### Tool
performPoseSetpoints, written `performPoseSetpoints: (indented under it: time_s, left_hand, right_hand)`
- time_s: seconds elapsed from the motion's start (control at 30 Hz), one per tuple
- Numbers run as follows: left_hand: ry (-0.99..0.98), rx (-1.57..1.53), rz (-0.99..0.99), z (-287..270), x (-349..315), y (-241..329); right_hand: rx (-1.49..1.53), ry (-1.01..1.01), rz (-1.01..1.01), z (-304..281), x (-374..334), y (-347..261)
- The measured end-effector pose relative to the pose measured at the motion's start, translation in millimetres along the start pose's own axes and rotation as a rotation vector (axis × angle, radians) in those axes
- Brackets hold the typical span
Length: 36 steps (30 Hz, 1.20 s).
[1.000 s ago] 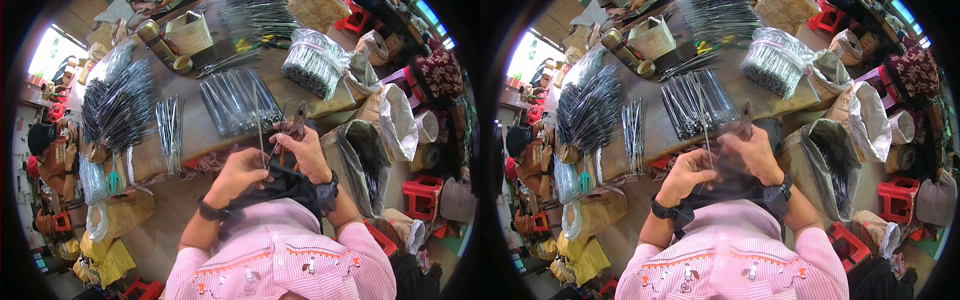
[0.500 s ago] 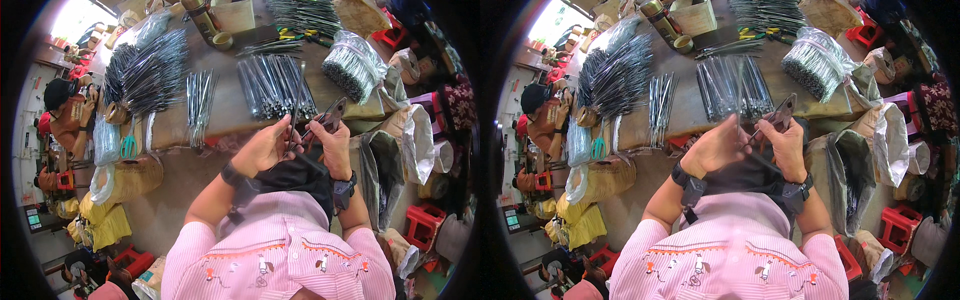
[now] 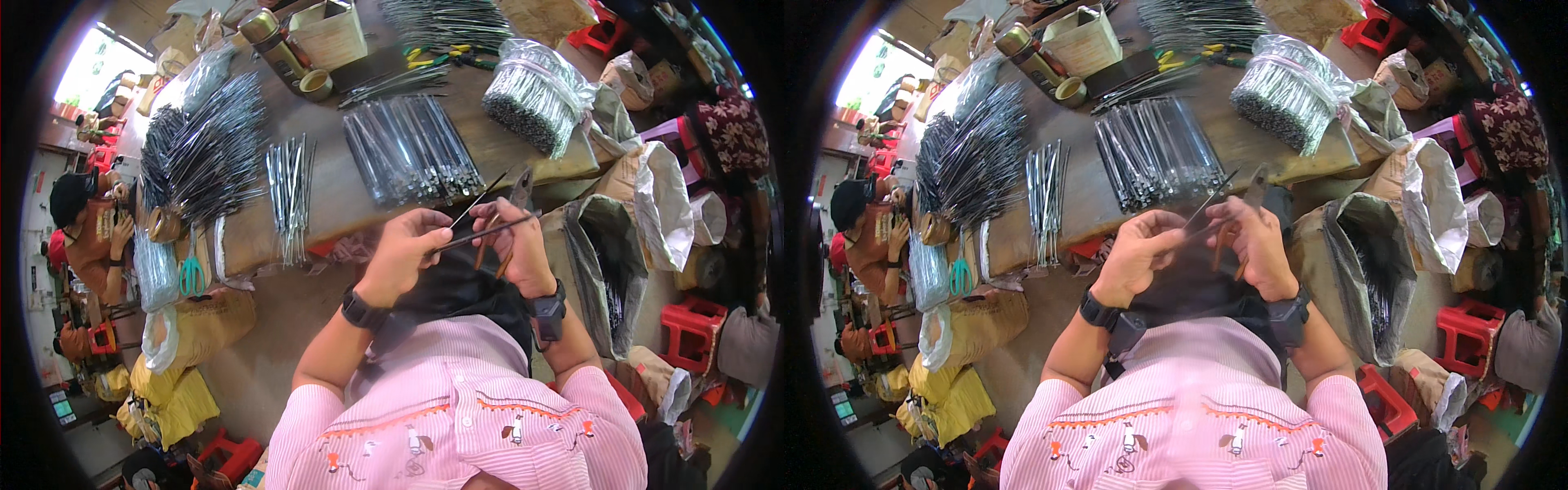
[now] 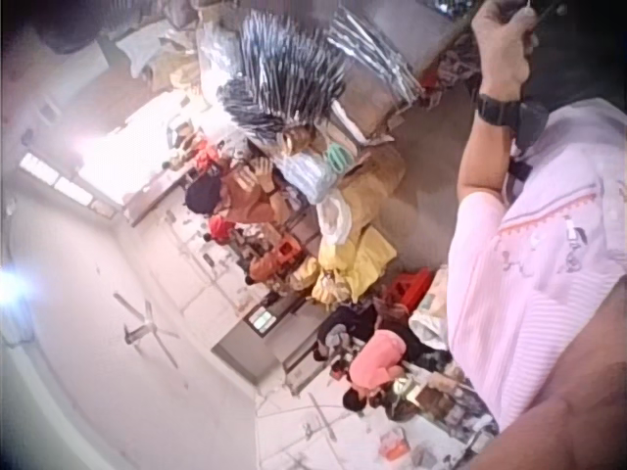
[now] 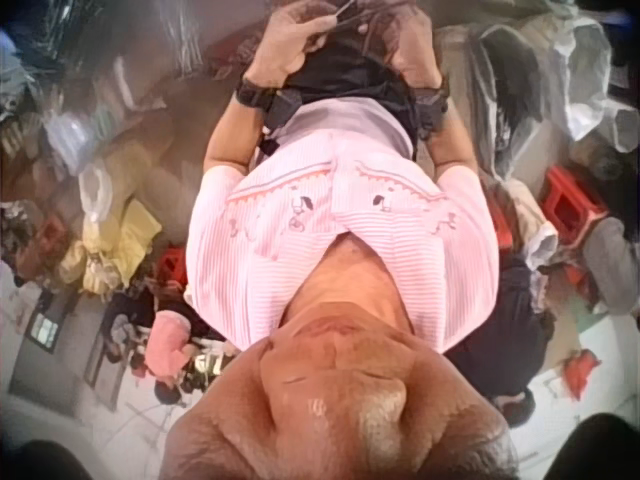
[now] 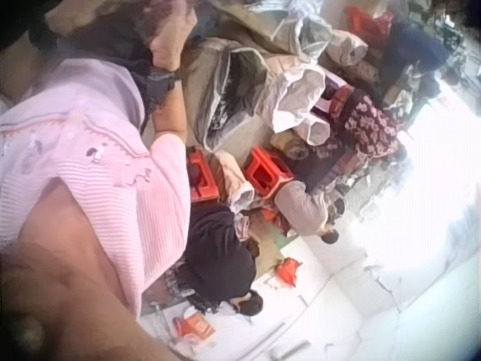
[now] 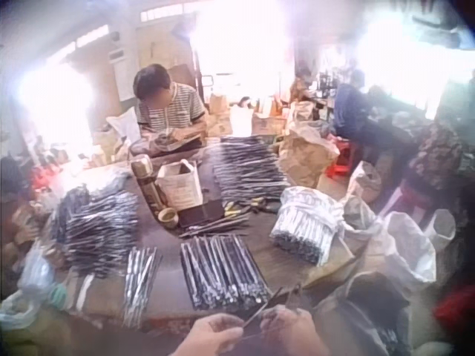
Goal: The person repeatedly picks up thin metal rods from a table, bends each one with pliers, and places the bent pieces back on the table. The process is repeated continuously throughout the clip.
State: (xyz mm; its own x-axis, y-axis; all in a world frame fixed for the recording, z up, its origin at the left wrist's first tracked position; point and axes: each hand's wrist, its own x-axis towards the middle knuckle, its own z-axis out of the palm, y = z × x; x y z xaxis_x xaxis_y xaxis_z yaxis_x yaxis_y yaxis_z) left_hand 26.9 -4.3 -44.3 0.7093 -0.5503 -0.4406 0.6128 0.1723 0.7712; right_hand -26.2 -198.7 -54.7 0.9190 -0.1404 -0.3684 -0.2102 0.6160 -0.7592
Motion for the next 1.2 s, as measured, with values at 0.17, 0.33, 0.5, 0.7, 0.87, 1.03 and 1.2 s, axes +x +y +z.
performPoseSetpoints:
  time_s: [0.17, 0.33, 0.5, 0.7, 0.87, 1.03, 1.2]
  left_hand:
    - [0.044, 0.179, 0.135, 10.3, -14.6, 5.7]
    - [0.076, 0.484, 0.328, 21.0, -22.7, 8.9]
    - [0.086, 0.664, 0.498, 23.7, -26.1, 9.6]
    - [0.097, 0.630, 0.523, 26.2, -27.4, 9.7]
    - [0.117, 0.617, 0.540, 26.0, -28.9, 9.7]
    - [0.087, 0.576, 0.525, 24.3, -30.1, 7.0]
    - [0.107, 0.550, 0.415, 27.4, -33.4, 9.6]
  right_hand:
    - [0.513, 0.072, 0.183, -20.4, -7.8, -13.0]
    - [0.498, -0.281, 0.300, -35.4, -29.9, -20.1]
    - [-0.250, -0.257, 0.175, -36.5, -41.2, -10.2]
    - [-1.073, -0.339, -0.097, -30.0, -37.8, -13.0]
    - [-1.325, -0.321, -0.388, -22.4, -37.1, -21.7]
    - [-1.373, -0.261, -0.600, -21.0, -34.2, -21.7]
    - [-1.392, -0.255, -0.512, -22.4, -34.4, -21.1]
